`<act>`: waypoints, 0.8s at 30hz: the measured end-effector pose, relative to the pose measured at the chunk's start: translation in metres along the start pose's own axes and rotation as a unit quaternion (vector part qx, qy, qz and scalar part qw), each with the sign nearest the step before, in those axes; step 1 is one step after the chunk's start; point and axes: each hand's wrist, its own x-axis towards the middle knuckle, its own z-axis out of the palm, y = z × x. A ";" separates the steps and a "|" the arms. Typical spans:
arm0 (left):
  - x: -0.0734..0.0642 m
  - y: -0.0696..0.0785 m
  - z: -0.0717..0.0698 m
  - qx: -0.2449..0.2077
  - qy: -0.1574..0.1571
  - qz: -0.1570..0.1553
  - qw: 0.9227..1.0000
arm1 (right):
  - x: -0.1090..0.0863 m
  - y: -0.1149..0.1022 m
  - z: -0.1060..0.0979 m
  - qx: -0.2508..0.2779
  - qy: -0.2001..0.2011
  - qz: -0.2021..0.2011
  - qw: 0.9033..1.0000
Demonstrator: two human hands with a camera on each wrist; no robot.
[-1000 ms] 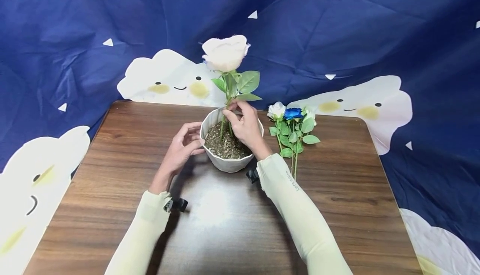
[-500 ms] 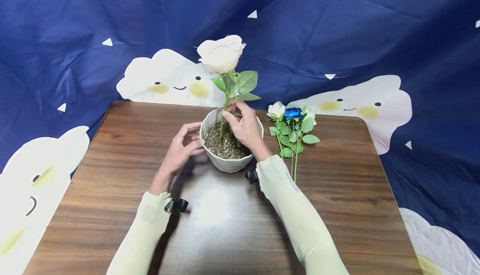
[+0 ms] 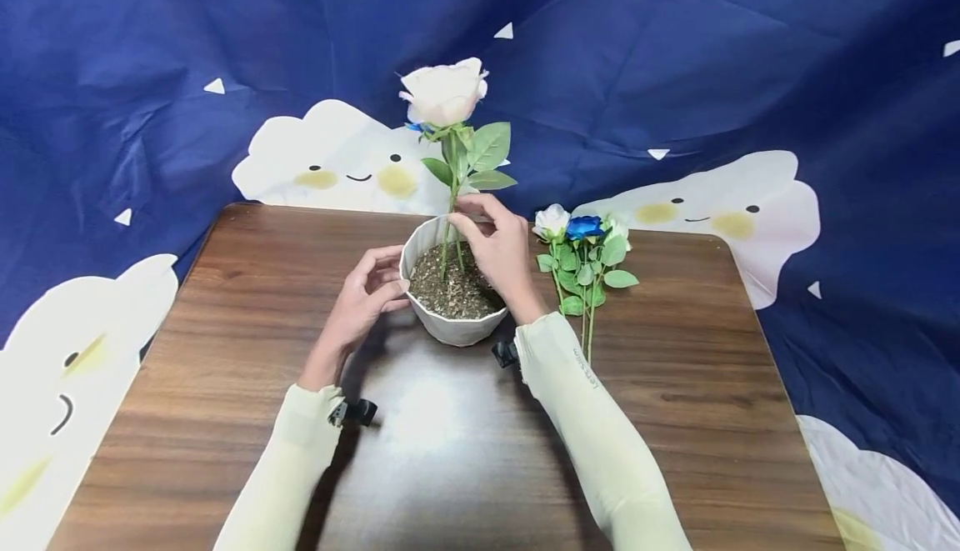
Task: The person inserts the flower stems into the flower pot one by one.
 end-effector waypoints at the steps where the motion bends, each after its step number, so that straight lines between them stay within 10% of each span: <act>1: 0.000 0.000 0.000 0.001 -0.001 0.000 1.000 | 0.000 -0.001 -0.002 -0.031 0.007 -0.017 0.999; 6: 0.001 -0.002 0.001 0.000 -0.002 0.004 1.000 | -0.002 -0.009 -0.011 -0.109 0.026 -0.050 0.992; 13: 0.000 0.000 0.003 0.006 -0.006 -0.006 1.000 | -0.012 -0.039 -0.033 -0.029 0.055 -0.007 0.998; 24: 0.000 -0.001 0.002 -0.003 -0.001 0.002 1.000 | -0.012 0.002 -0.081 -0.012 0.090 0.006 0.996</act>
